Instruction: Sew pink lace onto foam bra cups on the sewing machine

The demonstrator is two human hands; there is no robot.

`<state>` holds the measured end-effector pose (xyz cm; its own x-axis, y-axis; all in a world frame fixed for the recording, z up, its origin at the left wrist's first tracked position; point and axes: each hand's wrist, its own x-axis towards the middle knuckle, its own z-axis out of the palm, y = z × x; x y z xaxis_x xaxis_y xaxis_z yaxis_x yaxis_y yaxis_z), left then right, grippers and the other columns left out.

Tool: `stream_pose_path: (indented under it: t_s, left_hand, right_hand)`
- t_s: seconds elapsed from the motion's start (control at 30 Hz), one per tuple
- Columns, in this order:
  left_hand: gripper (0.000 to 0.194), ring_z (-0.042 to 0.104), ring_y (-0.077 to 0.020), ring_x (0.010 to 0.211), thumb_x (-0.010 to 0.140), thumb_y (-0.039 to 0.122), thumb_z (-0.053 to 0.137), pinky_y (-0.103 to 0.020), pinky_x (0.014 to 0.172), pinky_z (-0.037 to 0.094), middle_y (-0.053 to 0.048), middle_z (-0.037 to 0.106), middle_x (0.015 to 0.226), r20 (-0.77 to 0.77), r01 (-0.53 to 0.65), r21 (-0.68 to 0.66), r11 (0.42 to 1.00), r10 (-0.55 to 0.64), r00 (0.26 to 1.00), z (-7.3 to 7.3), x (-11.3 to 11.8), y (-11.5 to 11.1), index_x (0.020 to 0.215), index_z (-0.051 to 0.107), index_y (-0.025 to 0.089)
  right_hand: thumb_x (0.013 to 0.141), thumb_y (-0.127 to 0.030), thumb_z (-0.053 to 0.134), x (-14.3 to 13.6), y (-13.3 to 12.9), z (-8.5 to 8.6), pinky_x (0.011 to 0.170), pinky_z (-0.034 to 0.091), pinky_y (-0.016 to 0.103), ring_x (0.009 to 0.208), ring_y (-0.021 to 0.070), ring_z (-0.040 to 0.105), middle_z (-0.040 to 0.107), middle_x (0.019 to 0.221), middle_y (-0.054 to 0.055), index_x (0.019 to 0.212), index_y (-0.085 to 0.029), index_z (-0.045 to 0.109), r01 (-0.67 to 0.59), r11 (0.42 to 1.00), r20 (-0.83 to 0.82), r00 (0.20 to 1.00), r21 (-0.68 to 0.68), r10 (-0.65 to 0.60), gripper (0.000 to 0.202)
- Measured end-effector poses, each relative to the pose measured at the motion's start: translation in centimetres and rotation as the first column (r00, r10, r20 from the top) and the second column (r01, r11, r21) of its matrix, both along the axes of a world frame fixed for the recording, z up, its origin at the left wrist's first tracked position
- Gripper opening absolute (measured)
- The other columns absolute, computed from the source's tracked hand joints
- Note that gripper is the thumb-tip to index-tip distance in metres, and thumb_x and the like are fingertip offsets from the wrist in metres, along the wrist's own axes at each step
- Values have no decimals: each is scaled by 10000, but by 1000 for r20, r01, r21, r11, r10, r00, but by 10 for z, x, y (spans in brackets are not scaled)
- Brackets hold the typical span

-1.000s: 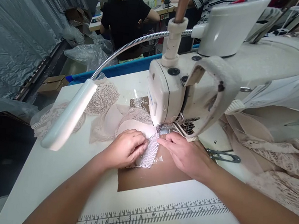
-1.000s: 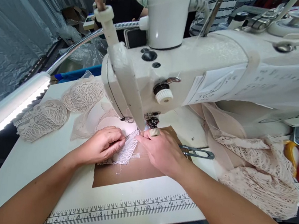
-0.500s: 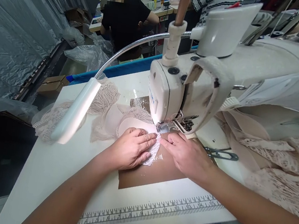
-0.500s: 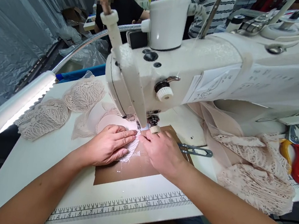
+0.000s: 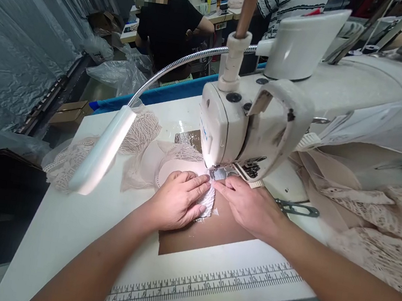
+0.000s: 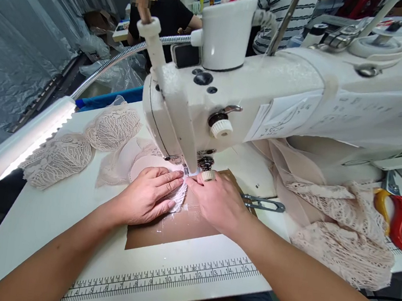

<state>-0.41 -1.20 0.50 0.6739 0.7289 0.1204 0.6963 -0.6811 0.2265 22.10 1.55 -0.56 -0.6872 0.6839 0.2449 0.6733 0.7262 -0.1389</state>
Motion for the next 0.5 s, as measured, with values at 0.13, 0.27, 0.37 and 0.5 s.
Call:
stream_pose_path:
  t_s: [0.13, 0.27, 0.37, 0.5]
  left_hand:
    - [450, 452, -297, 1122, 939, 354, 414, -473, 935, 370, -126, 466, 1370, 25, 22, 8, 1000, -23, 999, 1, -2, -1, 1315, 489, 120]
    - [356, 482, -264, 1087, 933, 280, 422, -442, 930, 377, -125, 528, 1284, 66, 67, 1, 998, -67, 996, 5, -6, -2, 1233, 557, 146]
    - [336, 501, -247, 1040, 926, 241, 412, -419, 901, 392, -130, 564, 1184, 91, 94, -23, 995, -92, 992, 6, -8, -2, 1207, 576, 155]
    - [339, 503, -223, 938, 923, 219, 402, -401, 851, 398, -120, 586, 1063, 81, 118, -57, 991, -113, 990, 6, -8, -2, 1208, 578, 169]
  right_hand:
    - [843, -97, 418, 6, 1, -2, 571, 195, 285, 637, 142, 368, 523, 762, 29, 1131, -216, 638, -100, 995, -36, 994, 3, 100, 381]
    - [830, -56, 387, 12, 0, -6, 631, 261, 278, 703, 152, 399, 512, 790, 36, 1144, -211, 622, -224, 974, -79, 972, -36, 220, 421]
    - [841, -58, 392, 15, -1, -7, 675, 284, 282, 741, 155, 404, 513, 821, 38, 1150, -226, 614, -289, 954, -89, 955, -82, 282, 416]
    - [883, -103, 401, 14, -1, -5, 672, 273, 282, 746, 157, 389, 517, 812, 32, 1125, -241, 626, -326, 943, -92, 943, -74, 319, 358]
